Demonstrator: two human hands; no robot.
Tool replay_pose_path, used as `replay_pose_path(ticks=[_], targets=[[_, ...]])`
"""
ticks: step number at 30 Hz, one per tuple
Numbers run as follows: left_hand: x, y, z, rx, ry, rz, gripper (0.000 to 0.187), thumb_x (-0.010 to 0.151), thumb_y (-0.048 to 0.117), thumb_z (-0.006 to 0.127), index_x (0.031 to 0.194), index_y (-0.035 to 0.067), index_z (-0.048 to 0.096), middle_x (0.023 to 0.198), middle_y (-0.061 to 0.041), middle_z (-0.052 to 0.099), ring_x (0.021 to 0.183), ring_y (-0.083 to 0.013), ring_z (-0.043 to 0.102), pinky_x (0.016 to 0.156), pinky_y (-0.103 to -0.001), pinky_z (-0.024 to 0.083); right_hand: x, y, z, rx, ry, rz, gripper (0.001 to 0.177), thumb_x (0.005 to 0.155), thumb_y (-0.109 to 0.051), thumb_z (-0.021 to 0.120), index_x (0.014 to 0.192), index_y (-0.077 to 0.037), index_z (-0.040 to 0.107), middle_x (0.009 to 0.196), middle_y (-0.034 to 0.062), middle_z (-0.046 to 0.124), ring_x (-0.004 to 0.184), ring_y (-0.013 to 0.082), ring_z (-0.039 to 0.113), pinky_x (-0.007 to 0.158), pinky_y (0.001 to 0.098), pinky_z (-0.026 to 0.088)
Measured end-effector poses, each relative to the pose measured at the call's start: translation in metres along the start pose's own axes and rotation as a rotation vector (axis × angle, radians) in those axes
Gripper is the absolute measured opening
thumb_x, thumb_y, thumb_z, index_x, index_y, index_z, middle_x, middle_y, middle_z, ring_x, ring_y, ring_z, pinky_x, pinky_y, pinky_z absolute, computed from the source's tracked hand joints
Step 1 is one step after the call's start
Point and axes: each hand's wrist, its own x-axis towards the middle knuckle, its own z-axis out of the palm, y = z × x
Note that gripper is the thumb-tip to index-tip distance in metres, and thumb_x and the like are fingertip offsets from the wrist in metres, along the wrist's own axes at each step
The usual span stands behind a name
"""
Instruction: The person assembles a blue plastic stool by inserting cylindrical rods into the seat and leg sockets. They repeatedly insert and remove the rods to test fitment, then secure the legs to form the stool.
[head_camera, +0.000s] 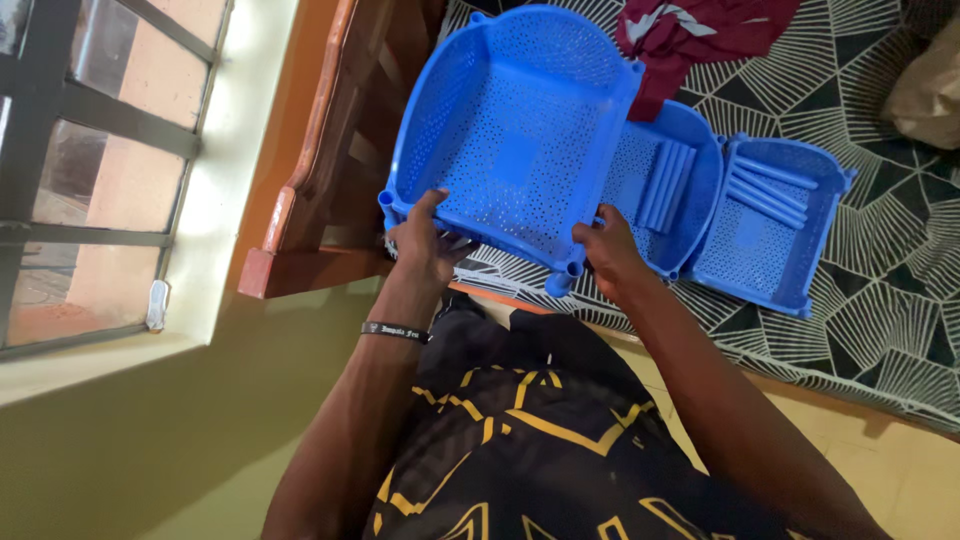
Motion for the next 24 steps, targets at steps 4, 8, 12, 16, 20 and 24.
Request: replay_pose_path(ticks=[4,8,12,16,20,24], targets=[[0.004,-0.011,0.007,0.025,0.058,0.026,0.096,0.079,0.018,0.072,0.144,0.007,0.002,0.133,-0.027,0.046,0.112,-0.0477,0.062,0.096,-0.07,0.054,0.015,0.004,-0.023,0.048,-0.13,0.082,0.039,0.091,-0.015,0.063,0.127,-0.001,0.058,0.105,0.0117,0.065,0.089,0.0235,0.065,0.076,0.0399,0.055],[0.012,-0.023,0.008,-0.062,0.228,-0.015,0.107,0.083,0.019,0.069,0.151,0.009,-0.013,0.135,-0.029,0.046,0.118,-0.0507,0.06,0.1,-0.07,0.052,0.07,0.028,-0.066,0.121,-0.082,0.205,0.037,0.098,-0.029,0.063,0.123,-0.002,0.059,0.112,0.0114,0.068,0.097,0.0251,0.069,0.082,0.0405,0.058],[0.02,-0.039,-0.009,-0.064,0.092,0.015,0.061,0.08,0.027,0.065,0.133,0.002,0.047,0.127,-0.026,0.059,0.114,-0.0467,0.062,0.095,-0.068,0.054,0.146,0.075,-0.132,0.136,-0.051,0.247,0.033,0.094,-0.022,0.064,0.122,-0.005,0.064,0.112,0.0117,0.071,0.098,0.0285,0.072,0.084,0.0407,0.06],[0.023,-0.056,-0.022,0.033,0.046,0.038,0.047,0.082,0.03,0.063,0.123,0.01,0.054,0.125,-0.017,0.06,0.114,-0.0389,0.061,0.098,-0.062,0.05,0.207,0.123,-0.182,-0.107,0.047,0.361,0.034,0.094,-0.022,0.067,0.122,-0.003,0.065,0.107,0.0121,0.071,0.093,0.0276,0.071,0.08,0.0412,0.06],[0.019,-0.069,-0.019,0.048,0.164,0.072,0.048,0.079,0.023,0.067,0.121,0.01,0.048,0.119,-0.016,0.059,0.113,-0.0392,0.064,0.097,-0.065,0.053,0.247,0.145,-0.203,-0.285,0.03,0.353,0.023,0.092,-0.017,0.07,0.111,-0.004,0.069,0.1,0.0122,0.069,0.087,0.0282,0.07,0.074,0.0428,0.06],[0.014,-0.079,-0.011,0.046,0.294,0.07,0.051,0.077,0.018,0.067,0.118,0.016,0.037,0.118,-0.016,0.058,0.113,-0.0395,0.062,0.096,-0.068,0.052,0.277,0.153,-0.209,-0.399,0.019,0.213,0.011,0.089,-0.013,0.074,0.097,-0.006,0.071,0.089,0.0124,0.064,0.076,0.0264,0.062,0.063,0.0421,0.056]])
